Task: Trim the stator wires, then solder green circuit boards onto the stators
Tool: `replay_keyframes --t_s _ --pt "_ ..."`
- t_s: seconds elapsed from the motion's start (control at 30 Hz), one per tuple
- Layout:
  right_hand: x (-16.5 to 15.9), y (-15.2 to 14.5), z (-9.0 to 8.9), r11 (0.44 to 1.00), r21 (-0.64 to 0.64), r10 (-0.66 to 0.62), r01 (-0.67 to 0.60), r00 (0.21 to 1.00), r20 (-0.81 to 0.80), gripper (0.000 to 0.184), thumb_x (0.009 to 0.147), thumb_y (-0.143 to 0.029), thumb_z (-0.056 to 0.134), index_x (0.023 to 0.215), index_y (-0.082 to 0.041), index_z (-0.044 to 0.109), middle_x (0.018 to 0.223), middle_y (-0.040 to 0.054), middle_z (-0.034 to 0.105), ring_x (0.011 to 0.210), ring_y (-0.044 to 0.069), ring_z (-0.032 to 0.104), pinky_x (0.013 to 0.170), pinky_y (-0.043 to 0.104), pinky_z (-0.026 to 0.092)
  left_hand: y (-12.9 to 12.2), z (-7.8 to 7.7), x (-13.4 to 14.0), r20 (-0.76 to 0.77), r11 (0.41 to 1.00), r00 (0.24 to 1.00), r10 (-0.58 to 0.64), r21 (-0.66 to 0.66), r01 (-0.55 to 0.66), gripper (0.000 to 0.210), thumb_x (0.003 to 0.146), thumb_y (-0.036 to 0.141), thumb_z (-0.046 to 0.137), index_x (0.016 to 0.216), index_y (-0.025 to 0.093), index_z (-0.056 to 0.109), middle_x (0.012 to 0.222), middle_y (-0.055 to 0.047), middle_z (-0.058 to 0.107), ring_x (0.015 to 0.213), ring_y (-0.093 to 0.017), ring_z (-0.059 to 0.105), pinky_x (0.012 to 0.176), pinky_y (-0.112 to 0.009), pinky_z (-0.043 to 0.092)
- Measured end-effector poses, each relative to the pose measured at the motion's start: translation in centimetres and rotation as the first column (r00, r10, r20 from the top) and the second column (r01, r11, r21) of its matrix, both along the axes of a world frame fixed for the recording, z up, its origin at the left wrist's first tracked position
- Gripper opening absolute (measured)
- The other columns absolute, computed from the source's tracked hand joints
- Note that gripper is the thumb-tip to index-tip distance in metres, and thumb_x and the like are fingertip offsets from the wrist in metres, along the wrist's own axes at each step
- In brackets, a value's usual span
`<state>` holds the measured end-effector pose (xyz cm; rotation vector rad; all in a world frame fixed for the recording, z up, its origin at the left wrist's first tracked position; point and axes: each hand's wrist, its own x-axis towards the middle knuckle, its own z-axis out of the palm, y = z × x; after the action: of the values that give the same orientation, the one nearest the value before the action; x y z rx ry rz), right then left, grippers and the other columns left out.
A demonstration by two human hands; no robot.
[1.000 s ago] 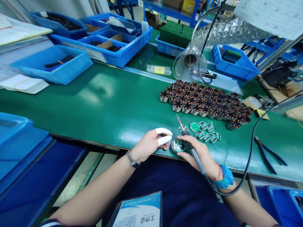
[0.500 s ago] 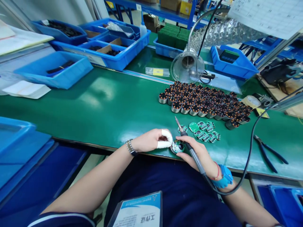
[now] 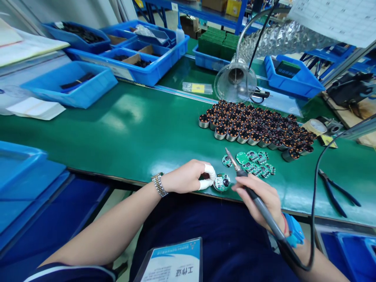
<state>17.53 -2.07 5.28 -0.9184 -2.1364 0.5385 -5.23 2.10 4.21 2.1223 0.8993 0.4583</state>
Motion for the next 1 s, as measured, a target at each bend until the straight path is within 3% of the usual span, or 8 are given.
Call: replay_keyframes --t_s 0.13,0.23,0.53,0.87,1.0 --pt "0.6 -1.0 2.0 0.995 0.095 0.024 -0.022 1.000 -0.021 0.041 0.071 -0.006 0.058 0.110 -0.019 0.058 0.070 0.0041 0.060 0.064 0.016 0.055 0.058 0.032 0.047 0.1 -0.1 0.0 0.001 1.000 1.000 -0.010 -0.012 0.010 0.014 0.072 0.011 0.052 0.076 0.016 0.064 0.079 -0.004 0.066 0.070 -0.014 0.059 0.066 -0.022 0.044" --pt "0.6 -1.6 2.7 0.995 0.054 0.083 -0.082 0.996 -0.025 0.033 0.072 -0.005 0.053 0.101 -0.017 0.061 0.064 0.0034 0.056 0.058 0.015 0.052 0.054 0.030 0.045 0.1 -0.1 0.0 0.010 1.000 1.000 -0.002 -0.017 0.002 0.012 0.072 0.012 0.052 0.075 0.016 0.063 0.077 -0.003 0.066 0.068 -0.013 0.059 0.065 -0.021 0.044" --pt "0.5 -1.9 1.3 0.988 -0.031 0.152 -0.152 0.988 -0.015 0.035 0.070 -0.003 0.055 0.103 -0.013 0.059 0.067 0.0044 0.056 0.062 0.014 0.049 0.056 0.030 0.041 0.1 -0.2 0.1 -0.017 0.999 1.000 0.007 -0.032 -0.008 0.013 0.071 0.011 0.051 0.076 0.014 0.063 0.076 -0.003 0.065 0.068 -0.013 0.058 0.065 -0.022 0.043" --pt "0.2 -1.8 1.9 0.986 -0.017 0.164 -0.164 0.986 -0.005 0.036 0.070 -0.002 0.055 0.104 -0.013 0.060 0.066 0.0046 0.056 0.061 0.014 0.048 0.055 0.030 0.041 0.1 -0.1 0.2 0.000 0.998 0.999 0.037 -0.053 -0.037 0.014 0.068 0.010 0.052 0.073 0.015 0.063 0.075 -0.002 0.065 0.066 -0.012 0.057 0.064 -0.022 0.042" --pt "0.7 -1.6 2.1 0.996 0.023 0.086 -0.085 0.995 -0.046 0.036 0.074 -0.005 0.055 0.108 -0.016 0.057 0.067 0.0031 0.056 0.061 0.014 0.052 0.055 0.029 0.045 0.0 0.0 0.2 -0.014 0.998 1.000 0.028 -0.049 -0.029 0.015 0.068 0.010 0.051 0.074 0.015 0.064 0.076 -0.002 0.066 0.067 -0.013 0.058 0.064 -0.022 0.043"
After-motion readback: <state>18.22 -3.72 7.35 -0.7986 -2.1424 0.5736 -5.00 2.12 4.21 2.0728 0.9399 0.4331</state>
